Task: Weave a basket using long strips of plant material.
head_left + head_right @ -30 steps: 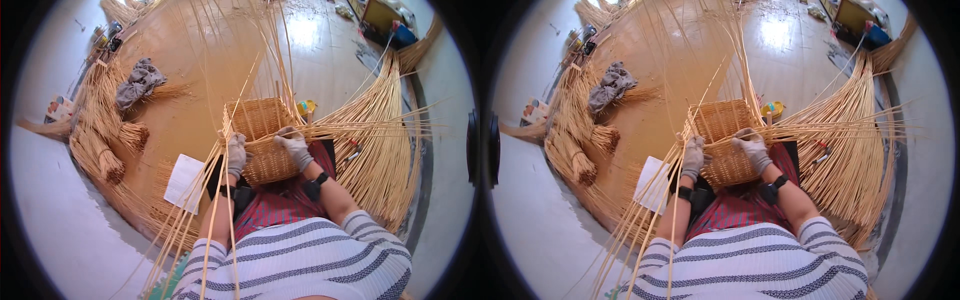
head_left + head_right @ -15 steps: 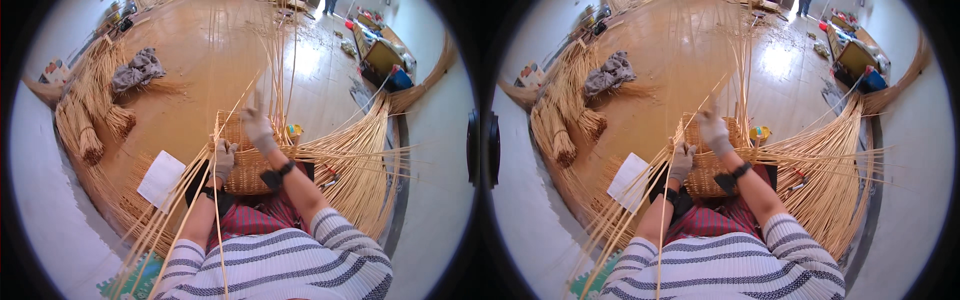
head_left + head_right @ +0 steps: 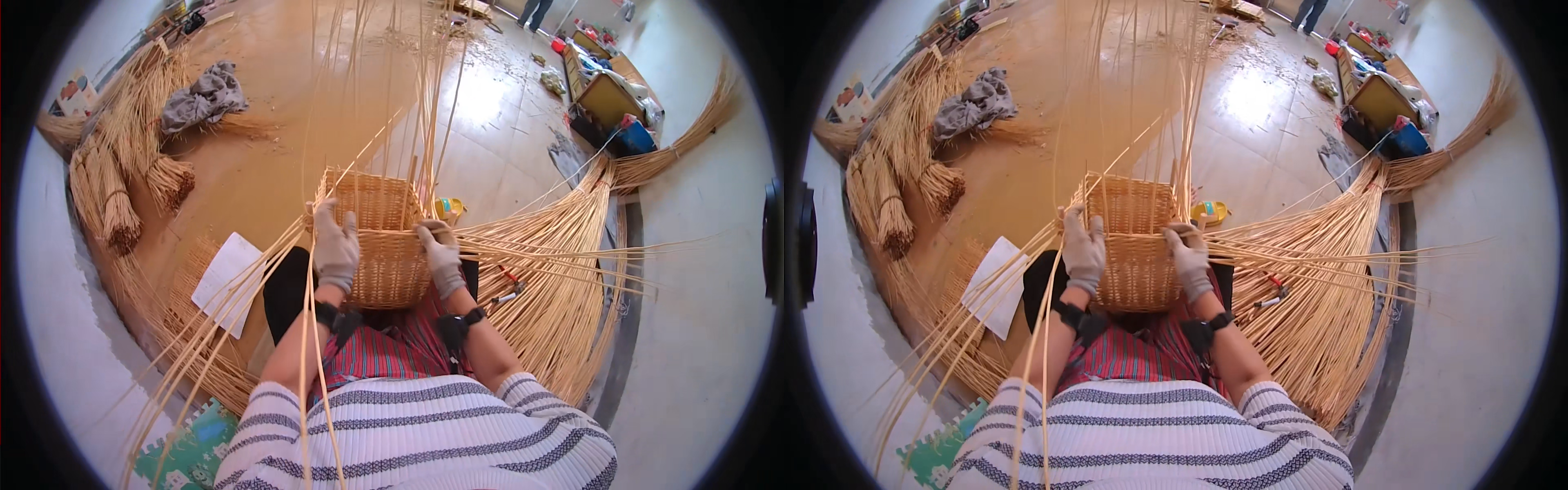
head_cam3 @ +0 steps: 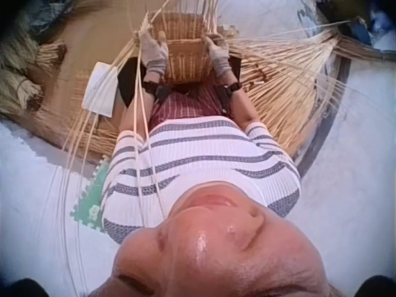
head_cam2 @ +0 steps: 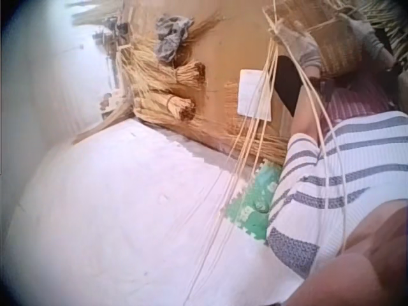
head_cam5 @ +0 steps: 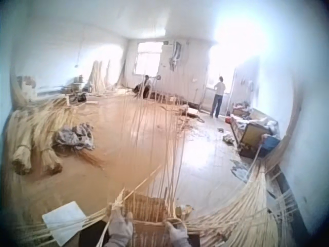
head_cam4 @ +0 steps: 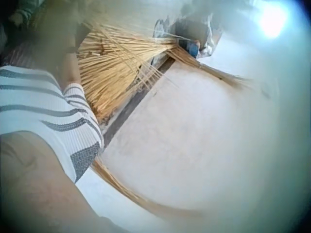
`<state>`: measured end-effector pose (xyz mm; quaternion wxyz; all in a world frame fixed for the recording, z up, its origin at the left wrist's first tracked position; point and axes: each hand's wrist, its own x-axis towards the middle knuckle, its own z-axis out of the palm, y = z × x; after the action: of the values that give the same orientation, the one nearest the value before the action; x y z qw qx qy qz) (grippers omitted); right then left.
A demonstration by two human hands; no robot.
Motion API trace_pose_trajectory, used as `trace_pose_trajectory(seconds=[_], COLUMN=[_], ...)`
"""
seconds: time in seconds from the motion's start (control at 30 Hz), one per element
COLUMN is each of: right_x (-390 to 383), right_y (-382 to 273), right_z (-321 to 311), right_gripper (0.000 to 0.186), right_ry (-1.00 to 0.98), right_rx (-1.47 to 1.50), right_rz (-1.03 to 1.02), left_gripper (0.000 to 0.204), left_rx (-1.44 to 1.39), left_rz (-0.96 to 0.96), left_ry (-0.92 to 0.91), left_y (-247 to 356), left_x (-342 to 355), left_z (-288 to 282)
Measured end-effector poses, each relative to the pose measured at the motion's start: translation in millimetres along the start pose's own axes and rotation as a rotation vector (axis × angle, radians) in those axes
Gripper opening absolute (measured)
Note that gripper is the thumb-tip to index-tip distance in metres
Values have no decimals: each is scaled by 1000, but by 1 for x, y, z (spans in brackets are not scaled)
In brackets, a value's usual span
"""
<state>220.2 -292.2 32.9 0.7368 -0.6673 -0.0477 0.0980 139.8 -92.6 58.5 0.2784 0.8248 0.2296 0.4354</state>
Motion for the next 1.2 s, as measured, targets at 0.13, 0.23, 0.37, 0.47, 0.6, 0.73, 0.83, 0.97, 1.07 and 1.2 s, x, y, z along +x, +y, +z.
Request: trace_pose_trajectory(seconds=[0.13,0.23,0.37,0.47,0.6,0.73,0.83,0.97,1.07,1.2], right_x=[-15,12,46,47,39,80,77,7,-23,-11], right_y=[22,2,-49,-64,-81,-92,-80,-6,-22,-47], right_z=[-12,0,47,40,62,85,61,-42,-69,-93], right_gripper=[11,28,66,75,78,90,83,39,21,18], right_ry=[127,84,-55,-82,0,-124,-141,213,149,274], right_rx=[168,-585,-492,-768,-1112,-1126,-175,87,178,-300], right_rz=[-16,-705,-564,-693,-777,-606,-233,-180,-24,-96], left_gripper=[30,30,37,36,39,41,39,34,22,62], left_rx=[-104,-497,-437,-433,-410,-490,-425,-433,-344,-66], left_rz=[-229,-651,-654,-604,-708,-822,-714,-731,-534,91], left_ry=[-813,-1122,-986,-947,-891,-867,-904,-905,-610,-720], left_y=[22,3,12,1,16,21,16,21,7,67], left_x=[11,6,3,-5,-1,-2,6,-4,-16,-13], left_z=[18,36,37,46,38,41,40,45,46,23])
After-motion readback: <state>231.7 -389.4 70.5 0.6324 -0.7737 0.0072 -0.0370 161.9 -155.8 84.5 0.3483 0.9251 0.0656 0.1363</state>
